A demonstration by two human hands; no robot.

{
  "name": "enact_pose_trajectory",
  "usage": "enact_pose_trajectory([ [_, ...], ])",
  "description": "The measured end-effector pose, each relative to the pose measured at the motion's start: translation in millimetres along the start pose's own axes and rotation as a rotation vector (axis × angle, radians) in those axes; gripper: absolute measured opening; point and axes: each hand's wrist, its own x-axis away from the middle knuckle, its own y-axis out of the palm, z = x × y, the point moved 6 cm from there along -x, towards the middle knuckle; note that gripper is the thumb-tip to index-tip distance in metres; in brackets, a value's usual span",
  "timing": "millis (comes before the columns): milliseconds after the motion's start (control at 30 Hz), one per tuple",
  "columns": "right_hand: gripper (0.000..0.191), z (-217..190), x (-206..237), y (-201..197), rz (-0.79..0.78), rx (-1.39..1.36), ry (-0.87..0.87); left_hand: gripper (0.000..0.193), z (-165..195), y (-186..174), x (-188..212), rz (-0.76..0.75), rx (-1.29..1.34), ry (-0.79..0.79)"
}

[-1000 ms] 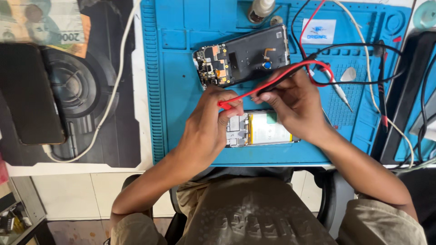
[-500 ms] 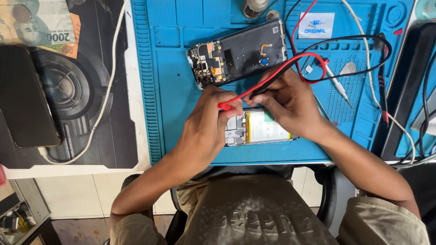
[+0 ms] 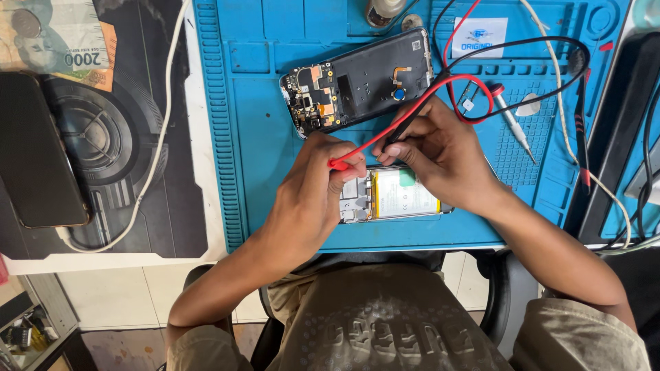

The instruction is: The person uses a soldering iron to work on the edge of a disassembled smartphone, then uses multimeter probes to test the battery terminals. The phone remains open on the workbench throughout.

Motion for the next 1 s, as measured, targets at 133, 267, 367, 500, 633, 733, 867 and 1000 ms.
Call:
enact_pose_trajectory([
  [133,0.042,-3.1,-1.2,-0.6,0.007,0.028,0.02,0.026,0.9,0.3,-0.4,-0.004,0.009,0.0],
  [267,0.036,-6.8,-0.1,-2.3,0.094,0.075,0.041,0.027,-0.4,-0.8,-0.4,-0.044,0.048,-0.005],
  [367,0.031,-9.2,10.1,1.6,0.21,0.199,0.028,0.027,-0.3,-0.6,0.3,-0.052,0.041,-0.007],
  [500,0.028,-1.8,30.8,11.4,0.334,0.196,0.011,0.025,1.7,1.8,3.1,-0.065,0.043,-0.021],
  [633,0.028,8.1,48.3,18.9,0.377,0.064,-0.095,0.024,8.0,0.1,6.4,-0.078,-0.054,0.053],
  [733,0.03,8.6,56.8,25.5,0.36,0.103,-0.179,0.027,6.9,-2.3,8.3,-0.107,-0.016,0.045],
  [867,0.025,-1.5,59.6,25.7,0.306,0.164,-0.189,0.024,4.8,-0.2,8.8,-0.151,0.055,0.006],
  [1000,0.019,-25.3,59.9,20.0,0.103,0.313,-0.176,0.023,11.2,-7.9,11.5,-0.092,0.097,0.042],
])
